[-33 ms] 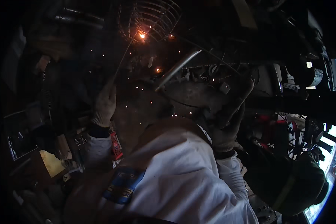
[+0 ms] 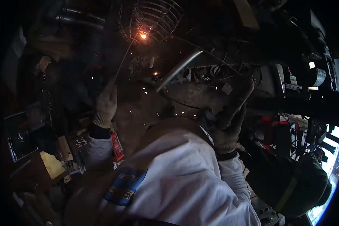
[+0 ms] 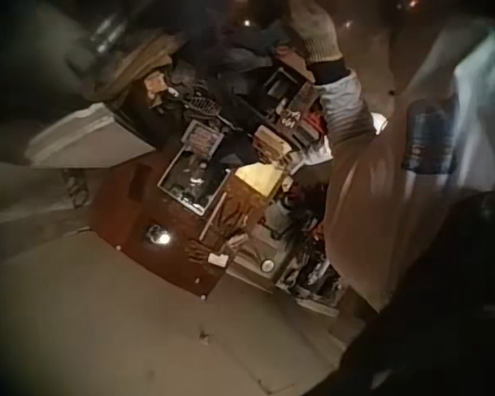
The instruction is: The person welds metal rods onto a wire cage using a welding torch, then grinds the welded joints with an angle grinder.
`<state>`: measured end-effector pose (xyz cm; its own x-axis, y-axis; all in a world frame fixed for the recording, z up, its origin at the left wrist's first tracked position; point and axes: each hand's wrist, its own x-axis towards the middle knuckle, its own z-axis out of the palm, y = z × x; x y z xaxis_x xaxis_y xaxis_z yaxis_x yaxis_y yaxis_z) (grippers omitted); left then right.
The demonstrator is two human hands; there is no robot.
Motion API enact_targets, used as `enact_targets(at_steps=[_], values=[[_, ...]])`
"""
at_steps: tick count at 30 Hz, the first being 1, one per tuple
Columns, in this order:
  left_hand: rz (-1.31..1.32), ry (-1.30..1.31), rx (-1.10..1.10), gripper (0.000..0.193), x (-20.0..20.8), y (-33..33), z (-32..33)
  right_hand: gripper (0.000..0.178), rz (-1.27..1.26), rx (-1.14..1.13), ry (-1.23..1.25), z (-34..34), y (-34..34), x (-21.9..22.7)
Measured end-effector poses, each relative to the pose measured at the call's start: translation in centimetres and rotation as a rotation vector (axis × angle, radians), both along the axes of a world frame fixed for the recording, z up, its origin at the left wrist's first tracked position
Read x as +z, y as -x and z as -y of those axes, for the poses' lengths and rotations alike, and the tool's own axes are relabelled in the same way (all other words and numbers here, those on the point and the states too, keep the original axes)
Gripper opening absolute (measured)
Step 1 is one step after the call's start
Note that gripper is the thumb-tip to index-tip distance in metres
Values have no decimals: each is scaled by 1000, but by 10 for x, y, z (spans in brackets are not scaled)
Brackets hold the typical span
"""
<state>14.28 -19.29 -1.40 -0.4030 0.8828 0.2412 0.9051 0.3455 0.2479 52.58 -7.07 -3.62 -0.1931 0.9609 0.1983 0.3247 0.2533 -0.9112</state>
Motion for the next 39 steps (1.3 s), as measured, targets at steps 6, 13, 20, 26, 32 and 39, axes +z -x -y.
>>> enact_targets(at_steps=[6, 13, 20, 26, 32, 39], values=[[-48, 105, 68, 44, 12, -3, -2, 123, -117, -35, 179, -1, 1, -12], [-11, 82, 41, 46, 6, 2, 1, 116, -50, 48, 119, -2, -3, -19], [18, 95, 33, 47, 10, -1, -1, 116, -104, 19, 198, 2, 1, -10], [120, 220, 129, 38, 30, -10, -7, 120, -281, 12, 170, 5, -7, -15], [-26, 40, 14, 42, 23, 1, 2, 124, -432, -55, 65, -4, -14, -1], [128, 104, -90, 35, 51, 21, 10, 134, -506, -309, -56, -33, -65, 12]])
